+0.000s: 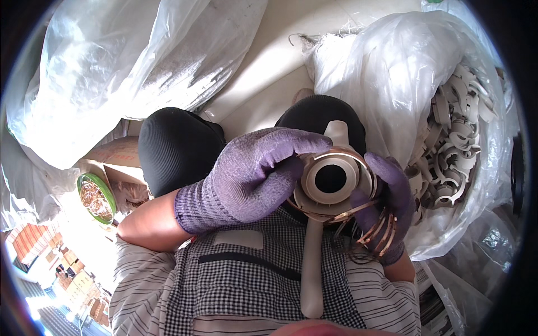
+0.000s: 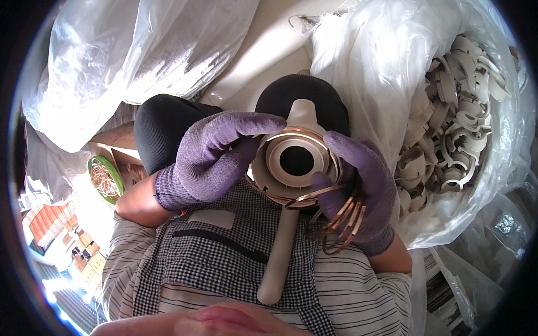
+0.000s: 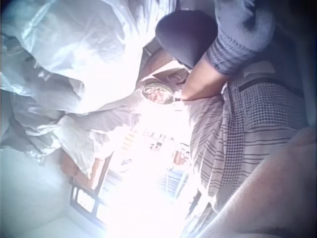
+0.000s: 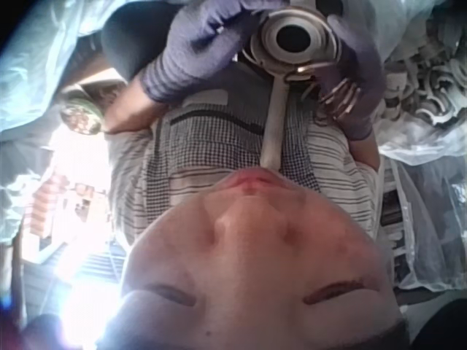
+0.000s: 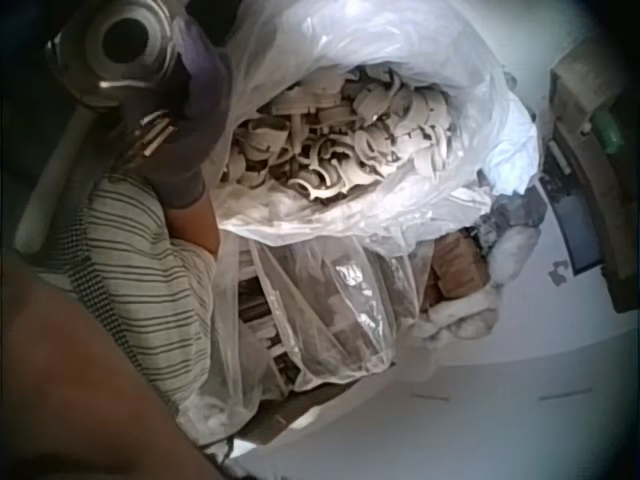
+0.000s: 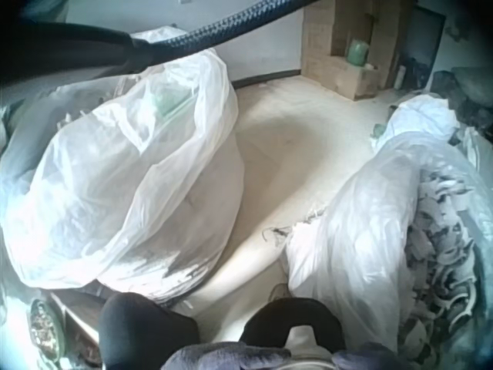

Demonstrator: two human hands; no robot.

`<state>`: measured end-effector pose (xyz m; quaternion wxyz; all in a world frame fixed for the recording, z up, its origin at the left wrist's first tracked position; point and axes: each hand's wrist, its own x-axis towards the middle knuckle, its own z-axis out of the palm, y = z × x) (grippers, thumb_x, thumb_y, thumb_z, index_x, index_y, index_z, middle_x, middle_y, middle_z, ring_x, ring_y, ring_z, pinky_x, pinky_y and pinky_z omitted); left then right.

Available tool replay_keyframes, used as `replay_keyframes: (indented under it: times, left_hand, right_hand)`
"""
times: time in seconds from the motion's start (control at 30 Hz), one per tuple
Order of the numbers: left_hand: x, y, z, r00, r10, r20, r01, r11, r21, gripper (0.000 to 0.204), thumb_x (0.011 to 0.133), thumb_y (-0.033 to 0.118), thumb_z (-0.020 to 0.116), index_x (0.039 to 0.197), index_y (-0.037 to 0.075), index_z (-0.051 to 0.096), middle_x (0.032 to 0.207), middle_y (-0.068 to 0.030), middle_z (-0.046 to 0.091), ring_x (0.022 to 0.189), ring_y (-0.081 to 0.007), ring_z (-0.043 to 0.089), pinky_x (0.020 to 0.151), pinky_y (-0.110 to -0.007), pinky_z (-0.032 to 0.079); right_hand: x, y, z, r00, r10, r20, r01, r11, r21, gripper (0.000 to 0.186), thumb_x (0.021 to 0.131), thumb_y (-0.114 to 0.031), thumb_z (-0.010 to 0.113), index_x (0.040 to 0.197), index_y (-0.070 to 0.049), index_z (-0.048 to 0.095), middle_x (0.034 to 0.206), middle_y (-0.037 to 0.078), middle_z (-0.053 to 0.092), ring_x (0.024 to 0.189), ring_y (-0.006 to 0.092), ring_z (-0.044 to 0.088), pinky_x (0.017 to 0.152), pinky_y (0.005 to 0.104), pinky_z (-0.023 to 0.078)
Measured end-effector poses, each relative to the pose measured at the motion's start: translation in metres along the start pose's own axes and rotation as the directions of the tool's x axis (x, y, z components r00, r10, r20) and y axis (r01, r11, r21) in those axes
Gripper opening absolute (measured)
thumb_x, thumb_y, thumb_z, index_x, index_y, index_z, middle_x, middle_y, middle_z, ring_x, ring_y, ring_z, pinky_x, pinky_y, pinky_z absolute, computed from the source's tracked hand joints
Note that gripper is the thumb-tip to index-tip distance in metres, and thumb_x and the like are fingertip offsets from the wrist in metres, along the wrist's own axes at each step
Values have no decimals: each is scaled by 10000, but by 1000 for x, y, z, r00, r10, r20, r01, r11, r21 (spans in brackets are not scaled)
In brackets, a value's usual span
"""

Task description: The person sits on the floor and repeatedly winds copper wire around a white plastic spool. They hold the spool in one hand and wrap the wire with the other, occasionally adjusting the coil and picking up additional wire from a nearby box.

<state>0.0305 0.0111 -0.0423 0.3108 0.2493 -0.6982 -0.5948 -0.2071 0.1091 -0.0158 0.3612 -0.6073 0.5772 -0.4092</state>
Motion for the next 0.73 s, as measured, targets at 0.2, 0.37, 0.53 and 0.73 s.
replay_keyframes:
  times: [0.2, 0.37, 0.53, 0.73]
  left_hand:
    - [1, 5, -7, 994, 5, 109, -6, 1000, 12, 534, 801, 15, 695, 1326, -21, 602, 1270, -188, 655, 1074, -283, 650, 925, -368, 523]
    - [-3, 5, 2, 995, 31, 92, -45, 987, 152, 720, 708, 81, 828, 1377, 11, 571, 1320, -160, 634, 1079, -293, 628, 955, -383, 514]
    - [-8, 9, 7, 995, -9, 95, -7, 987, 163, 761, 739, 30, 770, 1446, 16, 487, 1421, -152, 555, 1162, -299, 577, 1023, -405, 475]
    - [-21, 21, 20, 993, -112, 43, 105, 984, 146, 741, 781, 27, 669, 1477, 4, 416, 1464, -178, 498, 1249, -313, 503, 1089, -405, 419]
  right_hand:
    - [-9, -10, -2, 997, -6, 74, 16, 991, -132, 610, 882, -115, 771, 1403, -4, 476, 1214, 147, 578, 1064, 248, 650, 914, 348, 529]
    - [-18, -11, 13, 994, 108, -33, -110, 993, -46, 603, 934, -191, 733, 1421, 7, 438, 1305, 171, 563, 1180, 263, 627, 1002, 369, 520]
    - [-19, -20, 19, 983, 177, 42, -177, 984, -2, 624, 964, -144, 686, 1469, -21, 339, 1338, 173, 561, 1206, 259, 619, 1007, 372, 531]
    - [-28, -13, 24, 976, 208, 71, -213, 974, 74, 679, 975, -151, 678, 1507, -37, 271, 1395, 186, 525, 1258, 283, 593, 1010, 405, 541]
